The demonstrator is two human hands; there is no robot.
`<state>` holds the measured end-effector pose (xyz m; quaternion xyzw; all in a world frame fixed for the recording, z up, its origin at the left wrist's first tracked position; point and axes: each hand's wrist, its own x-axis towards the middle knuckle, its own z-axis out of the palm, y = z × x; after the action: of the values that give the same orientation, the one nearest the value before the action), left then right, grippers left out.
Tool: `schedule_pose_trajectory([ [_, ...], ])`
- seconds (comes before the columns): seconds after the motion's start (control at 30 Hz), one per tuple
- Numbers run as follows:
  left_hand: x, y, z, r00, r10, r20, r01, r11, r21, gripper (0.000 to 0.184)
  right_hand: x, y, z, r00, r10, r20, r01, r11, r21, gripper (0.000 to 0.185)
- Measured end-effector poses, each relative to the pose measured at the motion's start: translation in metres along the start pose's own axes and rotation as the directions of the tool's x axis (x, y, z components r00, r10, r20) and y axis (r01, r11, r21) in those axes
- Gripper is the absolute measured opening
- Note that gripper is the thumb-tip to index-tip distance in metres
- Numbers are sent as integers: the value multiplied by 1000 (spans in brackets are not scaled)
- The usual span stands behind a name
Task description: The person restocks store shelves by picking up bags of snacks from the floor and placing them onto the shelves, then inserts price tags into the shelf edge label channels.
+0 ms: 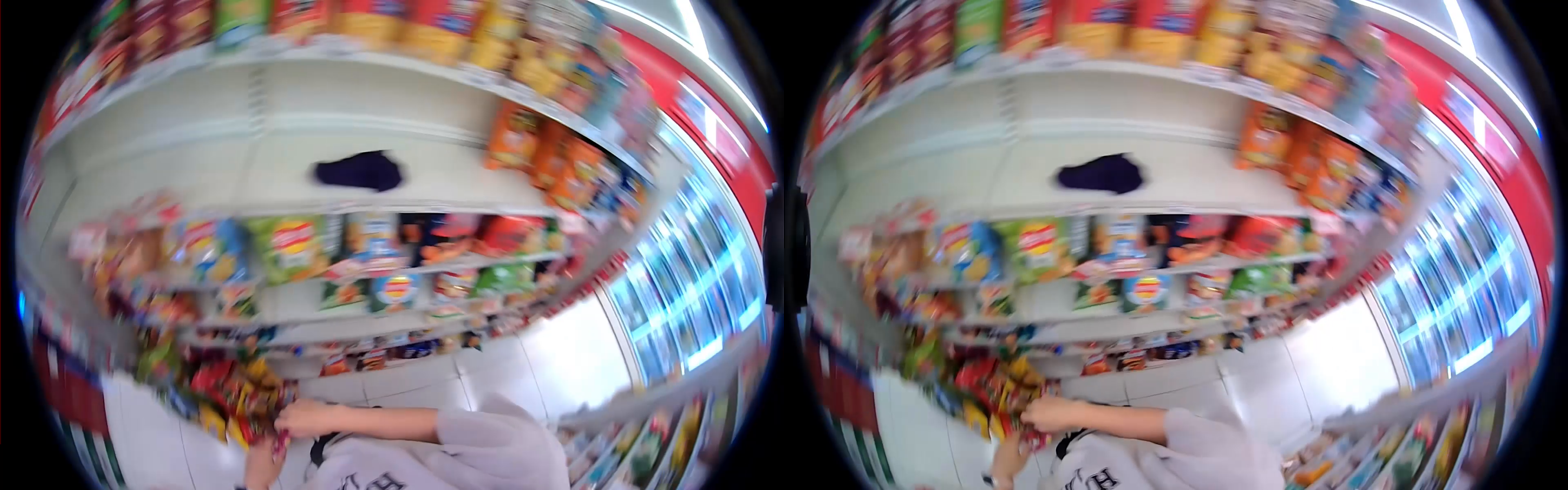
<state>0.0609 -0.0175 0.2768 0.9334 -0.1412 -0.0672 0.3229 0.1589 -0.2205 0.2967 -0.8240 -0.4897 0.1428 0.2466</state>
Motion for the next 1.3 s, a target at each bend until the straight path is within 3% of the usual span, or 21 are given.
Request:
schedule_pose_trajectory([
  [0.03, -8, -13, 16, 973, -168, 158, 194, 966, -170, 28, 1, 2, 7, 1000, 19, 21, -18, 997, -77, 17],
  [0.07, -9, 8, 8, 954, -126, 271, 172, 973, -151, 44, 5, 3, 11, 997, 32, 76, -23, 993, -115, 22],
  [0.1, -9, 15, 11, 925, -180, 334, 234, 964, -129, 48, 2, 3, 4, 997, 46, 57, -41, 996, -79, 25],
  [0.13, -9, 19, 20, 965, -107, 241, 153, 972, -179, 47, -1, 1, -1, 998, 46, 46, -44, 998, -35, 28],
  [0.27, 5, 54, 24, 926, -280, 254, 317, 941, -118, 40, -17, 10, -1, 991, 132, -9, -133, 991, -23, 34],
  [0.3, 11, 74, 17, 910, -330, 251, 345, 938, -18, 37, -20, 25, 19, 991, 132, -33, -134, 989, -64, 34],
  [0.43, 9, 87, 16, 979, -150, 135, 172, 971, -169, 33, -43, 25, 19, 929, 316, 191, -308, 949, -67, 39],
  [0.53, 5, 104, 12, 986, -149, 79, 164, 958, -236, 32, -51, 20, 14, 920, 309, 243, -308, 950, -45, 41],
  [0.67, -8, 110, 22, 960, -259, 106, 276, 940, -203, 32, -55, 11, 16, 943, 272, 190, -269, 962, -41, 40],
  [0.77, -20, 91, 47, 955, -283, 85, 295, 895, -334, 31, -51, 14, 27, 951, 263, 160, -262, 965, -27, 39],
  [0.83, -26, 86, 57, 962, -269, 44, 268, 904, -334, 28, -50, 17, 38, 962, 247, 116, -243, 969, -44, 38],
  [1.07, -33, 108, 58, 968, -230, -102, 200, 949, -242, 16, -65, 11, 40, 925, 286, 249, -270, 958, -97, 39],
  [1.27, -37, 115, 57, 965, -224, -133, 181, 945, -273, 14, -69, 9, 46, 935, 269, 230, -261, 963, -67, 38],
  [1.3, -38, 109, 62, 978, -144, -152, 114, 975, -191, 14, -69, 9, 44, 940, 261, 220, -255, 965, -58, 38],
])
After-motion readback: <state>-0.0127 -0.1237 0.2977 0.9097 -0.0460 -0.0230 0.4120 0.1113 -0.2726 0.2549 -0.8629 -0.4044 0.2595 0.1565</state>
